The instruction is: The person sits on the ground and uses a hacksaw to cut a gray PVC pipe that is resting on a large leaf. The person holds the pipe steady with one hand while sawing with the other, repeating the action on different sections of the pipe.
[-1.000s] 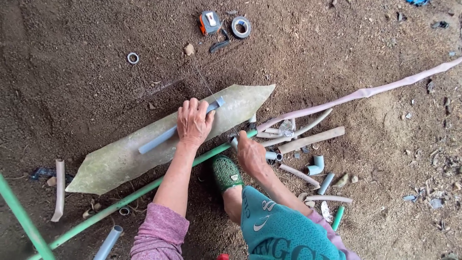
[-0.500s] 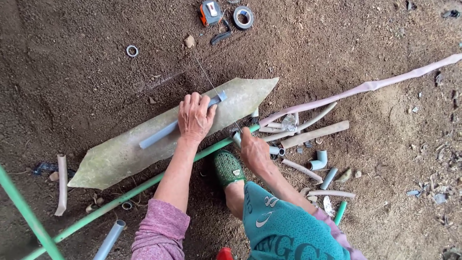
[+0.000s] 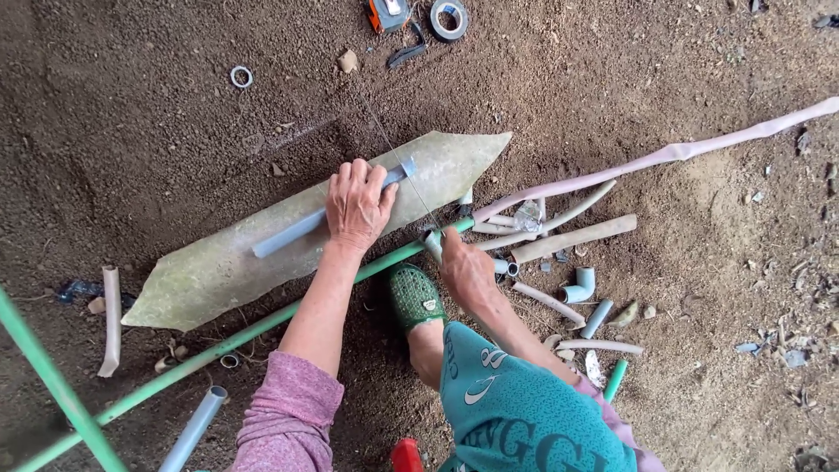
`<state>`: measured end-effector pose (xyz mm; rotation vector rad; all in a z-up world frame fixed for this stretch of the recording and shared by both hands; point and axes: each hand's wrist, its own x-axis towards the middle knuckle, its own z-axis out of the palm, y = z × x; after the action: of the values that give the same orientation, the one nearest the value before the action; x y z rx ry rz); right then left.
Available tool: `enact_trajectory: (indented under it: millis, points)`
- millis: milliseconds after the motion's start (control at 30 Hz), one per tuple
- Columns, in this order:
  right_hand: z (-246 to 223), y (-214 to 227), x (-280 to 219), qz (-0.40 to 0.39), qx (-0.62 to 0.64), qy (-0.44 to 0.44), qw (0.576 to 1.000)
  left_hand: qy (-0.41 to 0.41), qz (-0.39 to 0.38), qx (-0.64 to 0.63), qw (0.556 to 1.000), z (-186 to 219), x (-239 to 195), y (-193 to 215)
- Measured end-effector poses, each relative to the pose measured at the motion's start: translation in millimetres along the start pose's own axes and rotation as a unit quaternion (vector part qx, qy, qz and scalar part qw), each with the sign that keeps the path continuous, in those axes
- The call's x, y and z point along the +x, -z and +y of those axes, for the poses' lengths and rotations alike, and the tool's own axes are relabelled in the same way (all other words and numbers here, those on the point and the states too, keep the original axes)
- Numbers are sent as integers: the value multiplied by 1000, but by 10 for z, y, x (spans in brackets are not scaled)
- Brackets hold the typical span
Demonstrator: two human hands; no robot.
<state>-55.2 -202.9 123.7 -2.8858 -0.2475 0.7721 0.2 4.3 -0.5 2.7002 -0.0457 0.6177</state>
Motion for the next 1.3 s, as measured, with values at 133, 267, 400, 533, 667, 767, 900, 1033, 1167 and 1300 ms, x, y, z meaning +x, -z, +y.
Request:
enact_trajectory:
  millis: [133, 267, 400, 533, 667, 767, 900, 1033, 1167, 1300]
  points:
    - [9, -148, 317, 4, 0, -5, 1000, -1, 2, -4, 1000, 11, 2, 28]
    - [-41, -166, 450, 7, -1, 13, 1000, -9, 18, -14, 1000, 23, 31, 97]
    - [78, -162, 122, -13, 27, -15, 999, -12, 21, -14, 1000, -7, -10, 27]
    - [146, -273, 177, -10, 11, -21, 1000, -13, 25, -13, 1000, 20, 5, 53]
    - [-46, -206, 373, 10, 10, 8, 1000, -15, 31, -13, 999, 2, -1, 33]
    - [-54, -117, 266, 5, 9, 4, 1000, -16, 29, -9, 999, 9, -11, 42]
    - [116, -210, -3, 5, 1, 18, 1000, -17, 25, -8, 1000, 29, 14, 91]
    - [69, -214, 232, 10, 9, 8, 1000, -19, 29, -12, 999, 34, 30, 82]
    - [-52, -289, 444, 28, 8, 25, 999, -17, 26, -3, 1000, -12, 20, 38]
    - [-56, -351, 456, 48, -5, 10, 999, -7, 18, -6, 1000, 34, 24, 119]
